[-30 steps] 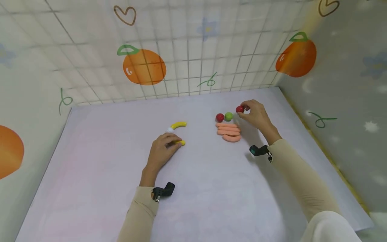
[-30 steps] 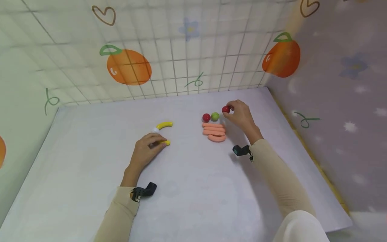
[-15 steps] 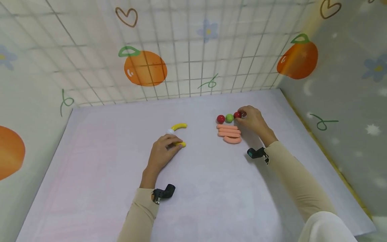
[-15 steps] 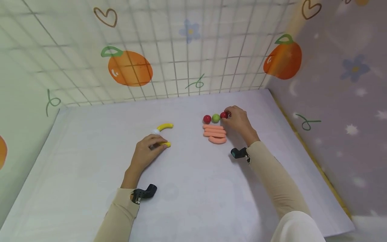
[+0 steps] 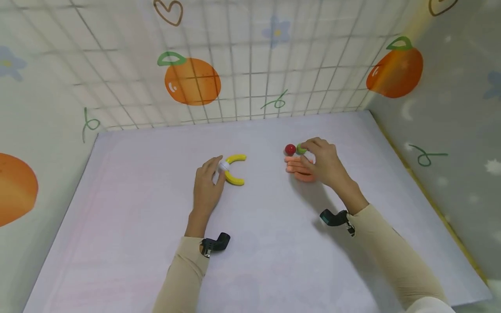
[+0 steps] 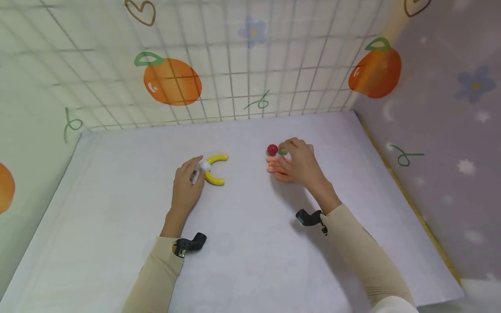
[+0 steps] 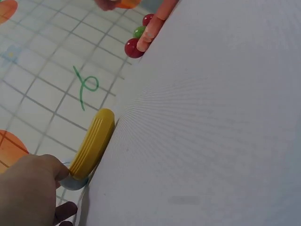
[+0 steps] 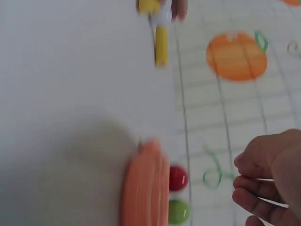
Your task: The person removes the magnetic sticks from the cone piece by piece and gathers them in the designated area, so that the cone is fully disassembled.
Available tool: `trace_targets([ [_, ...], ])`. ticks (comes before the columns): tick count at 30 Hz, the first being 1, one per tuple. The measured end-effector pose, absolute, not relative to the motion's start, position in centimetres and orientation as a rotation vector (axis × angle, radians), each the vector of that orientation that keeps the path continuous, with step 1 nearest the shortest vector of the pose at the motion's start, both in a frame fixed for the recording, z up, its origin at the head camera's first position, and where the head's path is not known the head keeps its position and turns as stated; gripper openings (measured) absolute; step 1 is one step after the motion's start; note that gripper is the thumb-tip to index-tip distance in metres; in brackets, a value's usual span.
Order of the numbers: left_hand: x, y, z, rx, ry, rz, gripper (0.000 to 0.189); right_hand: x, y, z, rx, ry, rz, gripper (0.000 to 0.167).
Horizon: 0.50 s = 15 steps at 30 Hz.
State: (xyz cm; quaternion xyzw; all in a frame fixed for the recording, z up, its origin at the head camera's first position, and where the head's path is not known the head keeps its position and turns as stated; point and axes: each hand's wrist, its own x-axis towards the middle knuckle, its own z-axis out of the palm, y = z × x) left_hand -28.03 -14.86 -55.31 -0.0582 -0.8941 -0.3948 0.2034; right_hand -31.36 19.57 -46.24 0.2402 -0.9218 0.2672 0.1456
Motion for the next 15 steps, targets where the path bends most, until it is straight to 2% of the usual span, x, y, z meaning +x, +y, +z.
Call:
trace_targets([
  [6,-27.9,-15.0,-55.2,-0.209,-2.529,-1.113,0.029,-29.1,14.3,-46.5,0.969,-2.586,0.792,0.024],
  [15,-27.9,-14.9,-55.4,-0.28,-2.522,-1.13,0.028,-28.7,8.6,-49.0,1.109,-2.72,0.58,0.026],
])
